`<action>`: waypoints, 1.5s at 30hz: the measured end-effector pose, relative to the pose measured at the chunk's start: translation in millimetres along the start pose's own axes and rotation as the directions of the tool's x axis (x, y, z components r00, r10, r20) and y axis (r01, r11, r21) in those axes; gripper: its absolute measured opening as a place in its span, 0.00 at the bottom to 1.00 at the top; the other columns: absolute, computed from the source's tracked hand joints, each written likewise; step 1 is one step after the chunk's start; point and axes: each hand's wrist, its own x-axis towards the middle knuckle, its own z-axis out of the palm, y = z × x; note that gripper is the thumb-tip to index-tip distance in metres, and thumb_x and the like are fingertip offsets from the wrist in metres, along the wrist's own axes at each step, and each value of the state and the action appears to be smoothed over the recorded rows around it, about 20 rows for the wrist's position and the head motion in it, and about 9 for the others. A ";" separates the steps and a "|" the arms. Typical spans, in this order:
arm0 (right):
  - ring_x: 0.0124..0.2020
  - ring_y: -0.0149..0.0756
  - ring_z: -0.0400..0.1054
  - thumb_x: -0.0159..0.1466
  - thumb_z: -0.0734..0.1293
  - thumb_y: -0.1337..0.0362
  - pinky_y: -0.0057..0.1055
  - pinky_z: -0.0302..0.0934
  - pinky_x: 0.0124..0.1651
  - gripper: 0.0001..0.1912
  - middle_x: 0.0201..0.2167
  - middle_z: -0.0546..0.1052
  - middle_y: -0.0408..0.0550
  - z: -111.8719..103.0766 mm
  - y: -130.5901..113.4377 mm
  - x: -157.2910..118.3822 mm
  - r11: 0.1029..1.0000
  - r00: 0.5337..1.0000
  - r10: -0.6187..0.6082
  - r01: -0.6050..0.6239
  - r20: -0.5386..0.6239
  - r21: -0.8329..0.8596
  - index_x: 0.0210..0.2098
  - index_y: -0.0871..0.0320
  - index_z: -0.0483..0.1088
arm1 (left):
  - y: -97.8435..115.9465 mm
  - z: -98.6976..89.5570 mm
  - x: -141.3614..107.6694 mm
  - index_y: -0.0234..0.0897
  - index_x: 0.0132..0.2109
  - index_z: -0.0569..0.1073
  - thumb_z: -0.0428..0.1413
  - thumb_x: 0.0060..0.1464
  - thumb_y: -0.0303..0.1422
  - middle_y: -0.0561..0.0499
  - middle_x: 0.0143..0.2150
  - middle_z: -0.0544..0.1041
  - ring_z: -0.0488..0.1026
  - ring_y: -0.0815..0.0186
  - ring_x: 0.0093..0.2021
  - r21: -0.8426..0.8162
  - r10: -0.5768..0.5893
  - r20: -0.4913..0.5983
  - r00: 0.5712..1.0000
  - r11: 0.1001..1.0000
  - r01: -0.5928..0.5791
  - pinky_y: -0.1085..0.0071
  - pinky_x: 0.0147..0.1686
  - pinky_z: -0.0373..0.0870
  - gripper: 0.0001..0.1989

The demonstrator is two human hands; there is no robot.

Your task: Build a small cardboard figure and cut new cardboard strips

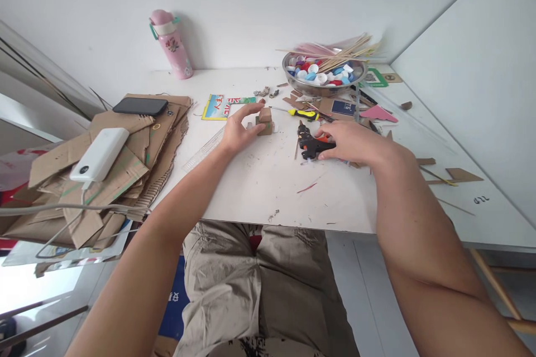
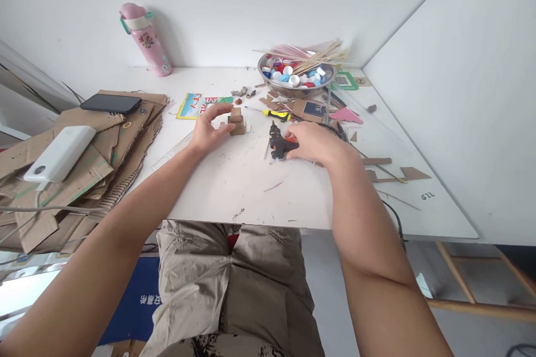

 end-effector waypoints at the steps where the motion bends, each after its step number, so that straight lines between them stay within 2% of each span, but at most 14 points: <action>1: 0.37 0.52 0.80 0.54 0.84 0.61 0.40 0.68 0.31 0.17 0.40 0.86 0.51 -3.0 -2.1 -1.4 1.000 1.000 0.017 -0.017 -0.007 0.011 0.42 0.49 0.83 | -2.0 0.3 -0.1 0.47 0.56 0.81 0.71 0.47 0.29 0.47 0.61 0.88 0.85 0.52 0.62 -0.014 -0.002 0.007 1.000 1.000 0.002 0.54 0.67 0.81 0.27; 4: 0.45 0.57 0.83 0.64 0.79 0.60 0.45 0.75 0.40 0.14 0.49 0.88 0.56 -10.8 -19.8 2.0 0.998 0.995 0.027 -0.020 -0.099 0.066 0.49 0.50 0.84 | -7.5 1.2 -0.2 0.48 0.61 0.76 0.72 0.43 0.27 0.46 0.60 0.87 0.85 0.51 0.62 -0.038 -0.068 0.041 0.997 0.997 0.069 0.50 0.67 0.80 0.37; 6: 0.52 0.59 0.84 0.69 0.74 0.61 0.50 0.77 0.52 0.15 0.52 0.89 0.55 -10.8 -37.9 13.7 0.993 0.970 -0.021 0.048 -0.242 0.105 0.54 0.50 0.85 | -10.0 1.1 -0.1 0.47 0.62 0.75 0.72 0.43 0.27 0.46 0.55 0.88 0.86 0.50 0.60 -0.043 -0.132 0.057 0.990 0.990 0.134 0.48 0.66 0.80 0.37; 8: 0.57 0.59 0.84 0.71 0.73 0.63 0.54 0.77 0.61 0.18 0.56 0.89 0.53 -5.8 -55.0 31.7 0.981 0.944 -0.081 0.132 -0.320 0.141 0.58 0.49 0.85 | -11.2 0.4 0.1 0.46 0.61 0.74 0.71 0.43 0.27 0.46 0.52 0.88 0.87 0.50 0.58 -0.046 -0.169 0.063 0.984 0.984 0.172 0.47 0.64 0.80 0.36; 12: 0.64 0.58 0.83 0.68 0.74 0.66 0.57 0.74 0.70 0.19 0.59 0.90 0.47 9.9 -72.6 68.7 0.947 0.928 -0.180 0.253 -0.326 0.199 0.57 0.45 0.88 | -11.8 -0.7 0.2 0.46 0.57 0.75 0.72 0.43 0.28 0.49 0.48 0.89 0.88 0.52 0.54 -0.064 -0.166 0.076 0.983 0.983 0.171 0.51 0.61 0.81 0.33; 15: 0.63 0.56 0.84 0.67 0.75 0.66 0.57 0.73 0.72 0.16 0.54 0.91 0.45 17.3 -73.0 83.6 0.928 0.931 -0.210 0.286 -0.300 0.237 0.50 0.45 0.90 | -12.5 -0.1 0.2 0.46 0.56 0.75 0.72 0.42 0.27 0.49 0.47 0.90 0.88 0.54 0.52 -0.069 -0.168 0.086 0.982 0.982 0.174 0.53 0.60 0.81 0.32; 18: 0.62 0.54 0.85 0.67 0.73 0.67 0.55 0.74 0.70 0.15 0.53 0.91 0.44 18.8 -70.9 87.3 0.920 0.929 -0.223 0.301 -0.296 0.251 0.47 0.45 0.91 | -13.5 1.1 0.0 0.45 0.56 0.75 0.72 0.42 0.26 0.48 0.47 0.90 0.88 0.54 0.52 -0.047 -0.171 0.077 0.982 0.983 0.175 0.53 0.59 0.82 0.32; 25: 0.62 0.54 0.85 0.69 0.71 0.67 0.53 0.75 0.70 0.17 0.55 0.91 0.45 20.3 -70.1 86.6 0.921 0.924 -0.243 0.315 -0.294 0.230 0.49 0.46 0.91 | -12.1 1.6 -1.5 0.48 0.57 0.77 0.71 0.44 0.25 0.52 0.45 0.90 0.89 0.55 0.50 -0.034 -0.116 0.080 0.990 0.992 0.119 0.53 0.59 0.82 0.32; 29: 0.63 0.53 0.84 0.71 0.69 0.65 0.52 0.73 0.70 0.18 0.55 0.91 0.45 26.5 -71.9 86.7 0.931 0.923 -0.242 0.308 -0.300 0.198 0.51 0.46 0.90 | -9.4 1.4 -3.6 0.51 0.62 0.78 0.69 0.44 0.24 0.54 0.46 0.90 0.89 0.55 0.51 -0.015 -0.095 0.079 0.992 0.995 0.097 0.55 0.61 0.83 0.36; 34: 0.62 0.56 0.82 0.73 0.65 0.62 0.52 0.71 0.67 0.18 0.57 0.89 0.53 28.7 -77.1 82.3 0.944 0.931 -0.232 0.286 -0.283 0.167 0.53 0.51 0.87 | -7.9 3.0 -4.4 0.55 0.66 0.79 0.67 0.44 0.21 0.54 0.52 0.90 0.88 0.56 0.52 -0.011 -0.054 0.073 0.996 0.998 0.055 0.58 0.61 0.83 0.42; 38: 0.60 0.57 0.81 0.74 0.63 0.63 0.51 0.70 0.64 0.18 0.57 0.88 0.59 27.2 -81.0 76.8 0.958 0.945 -0.201 0.245 -0.257 0.151 0.55 0.54 0.82 | -7.4 2.6 -2.3 0.52 0.63 0.83 0.66 0.44 0.20 0.52 0.60 0.89 0.87 0.57 0.52 0.004 -0.017 0.104 0.994 1.000 0.017 0.59 0.62 0.83 0.39; 42: 0.61 0.58 0.81 0.74 0.62 0.66 0.53 0.70 0.65 0.17 0.57 0.88 0.59 28.9 -86.9 72.6 0.955 0.943 -0.201 0.249 -0.265 0.164 0.54 0.54 0.81 | -8.3 -0.9 -1.2 0.49 0.63 0.84 0.66 0.46 0.22 0.50 0.61 0.89 0.87 0.56 0.55 0.032 -0.012 0.128 0.992 0.999 0.008 0.59 0.64 0.83 0.36; 45: 0.64 0.58 0.80 0.75 0.62 0.64 0.54 0.69 0.68 0.17 0.60 0.87 0.61 28.3 -89.5 69.4 0.951 0.942 -0.210 0.259 -0.262 0.169 0.54 0.55 0.81 | -10.1 -2.6 -1.1 0.48 0.62 0.85 0.67 0.47 0.23 0.50 0.61 0.89 0.86 0.56 0.57 0.005 -0.018 0.120 0.993 1.000 0.017 0.58 0.65 0.82 0.34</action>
